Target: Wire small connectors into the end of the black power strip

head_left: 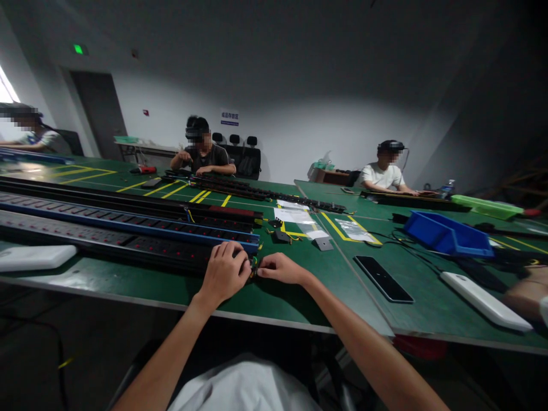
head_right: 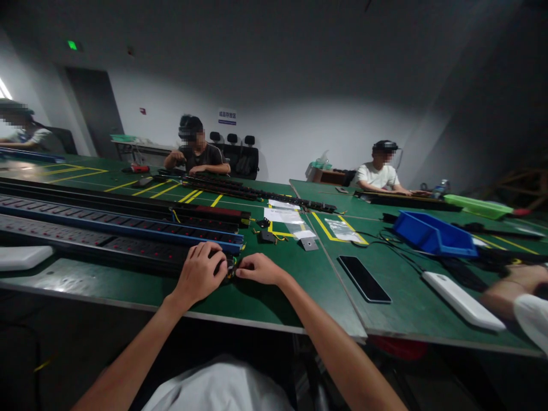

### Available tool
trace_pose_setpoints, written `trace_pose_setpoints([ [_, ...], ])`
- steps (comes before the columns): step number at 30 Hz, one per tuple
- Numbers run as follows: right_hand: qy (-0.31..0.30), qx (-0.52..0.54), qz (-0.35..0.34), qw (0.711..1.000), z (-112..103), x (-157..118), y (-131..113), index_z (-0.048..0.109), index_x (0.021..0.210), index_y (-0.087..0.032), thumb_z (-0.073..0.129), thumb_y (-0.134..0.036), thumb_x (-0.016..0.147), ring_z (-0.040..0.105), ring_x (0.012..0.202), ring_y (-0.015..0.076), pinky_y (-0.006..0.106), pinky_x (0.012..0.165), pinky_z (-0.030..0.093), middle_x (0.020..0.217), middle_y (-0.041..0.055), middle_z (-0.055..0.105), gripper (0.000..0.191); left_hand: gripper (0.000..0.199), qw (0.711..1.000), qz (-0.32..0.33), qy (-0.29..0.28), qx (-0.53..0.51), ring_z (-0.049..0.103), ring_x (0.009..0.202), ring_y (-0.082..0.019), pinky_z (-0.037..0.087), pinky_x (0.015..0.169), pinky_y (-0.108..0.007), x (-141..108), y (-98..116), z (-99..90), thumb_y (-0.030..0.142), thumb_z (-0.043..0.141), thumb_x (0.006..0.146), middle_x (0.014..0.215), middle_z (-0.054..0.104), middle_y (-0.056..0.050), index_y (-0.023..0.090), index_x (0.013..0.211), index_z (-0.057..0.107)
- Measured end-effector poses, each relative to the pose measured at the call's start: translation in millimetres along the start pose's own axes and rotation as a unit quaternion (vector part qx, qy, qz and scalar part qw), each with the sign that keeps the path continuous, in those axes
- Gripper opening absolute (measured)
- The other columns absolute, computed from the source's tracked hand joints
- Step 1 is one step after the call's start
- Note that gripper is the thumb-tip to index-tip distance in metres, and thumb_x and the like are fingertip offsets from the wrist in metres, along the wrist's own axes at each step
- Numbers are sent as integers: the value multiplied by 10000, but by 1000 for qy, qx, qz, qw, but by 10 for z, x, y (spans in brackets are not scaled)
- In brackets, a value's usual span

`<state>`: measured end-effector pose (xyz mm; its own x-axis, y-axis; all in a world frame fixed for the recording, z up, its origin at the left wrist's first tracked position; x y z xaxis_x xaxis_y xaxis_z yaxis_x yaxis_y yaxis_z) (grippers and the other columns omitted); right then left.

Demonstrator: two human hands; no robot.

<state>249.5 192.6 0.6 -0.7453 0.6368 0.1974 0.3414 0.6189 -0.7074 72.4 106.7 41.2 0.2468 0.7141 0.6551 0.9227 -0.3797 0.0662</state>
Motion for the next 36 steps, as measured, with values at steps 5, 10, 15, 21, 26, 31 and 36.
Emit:
trace_pose_setpoints([
  [5,0,28,18,999,-13,-12,-3,692,844,-139,663,-554,831,510,613,114,219,554,375,703,2,631,416,145,998,-52,4,-40,503,1199,-303,433,999,-482,-184,136,18,250,588,832,1242,562,-108,235,931,693],
  [10,-6,30,20,999,-15,-27,22,661,874,-151,692,-580,803,495,620,113,219,554,368,688,-15,588,436,178,998,-48,-2,-26,430,1307,-348,389,1058,-537,-232,207,81,232,653,764,1376,505,-146,210,937,690],
  [15,-9,5,-9,1000,-20,-24,16,627,877,-157,741,-606,746,515,692,133,233,606,392,778,4,602,481,169,999,-42,-15,-23,434,1315,-340,376,1070,-535,-233,194,101,213,650,770,1386,512,-141,208,935,686],
  [21,14,-20,9,1000,24,-31,30,600,840,-168,715,-607,772,521,706,139,237,616,379,795,9,613,458,169,999,-19,-25,-38,454,1301,-318,360,1073,-539,-222,176,133,167,622,771,1386,531,-127,206,924,681],
  [26,37,-59,37,997,37,-5,27,592,818,-186,755,-517,763,535,703,139,234,613,357,794,-5,634,373,156,998,-1,-28,-57,480,1279,-303,320,1110,-549,-199,173,138,166,615,772,1364,554,-120,201,910,680],
  [31,38,-130,51,990,65,-25,-34,571,807,-198,746,-380,795,514,655,132,240,587,301,756,-12,626,253,184,996,-13,-40,-76,504,1246,-292,347,1099,-533,-167,175,145,151,613,754,1320,582,-107,208,916,680],
  [36,28,-151,61,986,53,-103,-120,545,819,-209,710,-362,828,500,662,138,249,591,286,773,-10,614,226,247,994,-34,-56,-92,478,1277,-314,369,1092,-522,-193,163,150,174,628,750,1351,559,-124,207,989,681],
])
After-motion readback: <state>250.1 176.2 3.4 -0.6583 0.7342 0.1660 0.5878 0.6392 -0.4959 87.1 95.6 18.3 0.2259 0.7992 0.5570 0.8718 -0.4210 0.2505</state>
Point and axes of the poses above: each hand's wrist, its own x-axis towards the middle knuckle, its own z-axis out of the palm, y = z × x, the point moved 3 cm from there along x, towards the middle knuckle
